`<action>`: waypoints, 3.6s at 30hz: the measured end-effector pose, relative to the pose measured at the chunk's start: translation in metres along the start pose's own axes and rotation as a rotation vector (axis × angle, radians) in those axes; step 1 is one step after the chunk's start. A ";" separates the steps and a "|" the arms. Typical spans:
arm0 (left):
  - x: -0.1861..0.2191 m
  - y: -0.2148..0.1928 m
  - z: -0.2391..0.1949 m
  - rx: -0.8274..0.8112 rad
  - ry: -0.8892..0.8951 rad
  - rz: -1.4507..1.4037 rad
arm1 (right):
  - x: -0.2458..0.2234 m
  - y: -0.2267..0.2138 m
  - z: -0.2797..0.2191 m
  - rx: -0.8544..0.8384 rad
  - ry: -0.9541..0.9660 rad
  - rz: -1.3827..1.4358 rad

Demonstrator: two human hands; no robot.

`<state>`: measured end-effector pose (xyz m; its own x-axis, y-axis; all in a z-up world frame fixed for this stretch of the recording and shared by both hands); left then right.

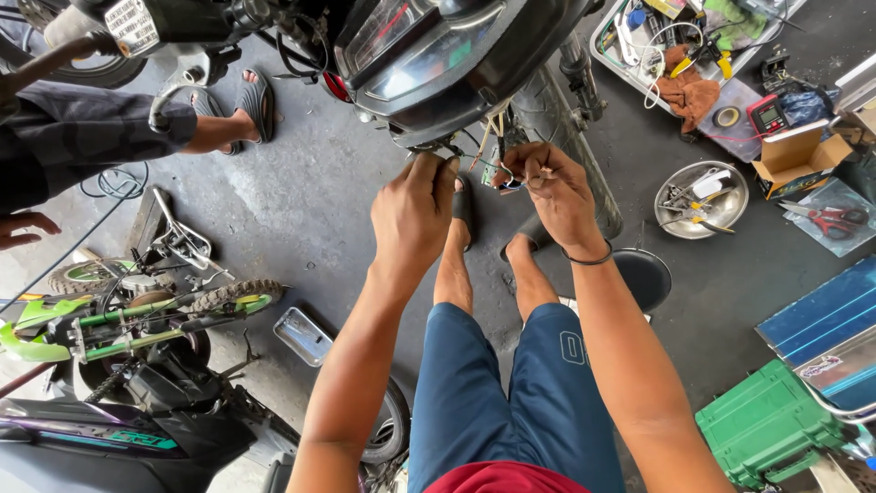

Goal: The person works on the front section of a motorcycle, specifically handling the wiring near the headlight and front fork. They connect wires and manipulate a small electrical component with their hands.

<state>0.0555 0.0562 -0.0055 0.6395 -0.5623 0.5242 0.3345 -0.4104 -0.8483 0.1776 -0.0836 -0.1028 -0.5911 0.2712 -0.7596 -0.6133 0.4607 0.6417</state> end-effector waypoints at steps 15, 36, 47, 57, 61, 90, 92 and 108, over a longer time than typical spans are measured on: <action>0.026 -0.005 -0.004 0.338 0.766 0.210 | -0.006 -0.005 -0.001 -0.029 0.000 -0.012; -0.055 0.063 -0.010 -0.325 -0.761 -1.377 | 0.004 -0.003 0.001 0.199 -0.239 -0.226; -0.050 0.084 -0.022 -0.508 -0.885 -1.677 | 0.016 -0.023 -0.032 0.449 -0.197 -0.331; -0.073 0.040 -0.026 -0.397 -0.430 -1.056 | 0.015 -0.048 -0.062 0.463 -0.019 -0.481; -0.087 0.034 -0.034 -0.383 -0.330 -0.758 | 0.008 -0.047 -0.052 0.409 0.082 -0.553; -0.078 0.139 -0.049 0.750 0.402 -0.473 | 0.091 -0.081 0.040 -0.652 -0.359 -0.739; -0.076 0.131 -0.052 0.757 0.451 -0.488 | 0.092 -0.074 0.039 -0.663 -0.415 -0.706; -0.098 0.198 -0.097 0.866 0.318 -0.352 | 0.063 -0.094 -0.024 -0.747 -0.137 -0.276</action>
<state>-0.0080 -0.0392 -0.2173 0.2330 -0.7282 0.6446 0.9422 0.0049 -0.3351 0.1859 -0.1300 -0.2085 -0.3278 0.3542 -0.8759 -0.9444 -0.1475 0.2938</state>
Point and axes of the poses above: each hand's wrist, its own z-axis towards the middle knuckle, its own y-axis out of the palm, x = y × z, the point moved 7 cm from there along z, towards the middle knuckle
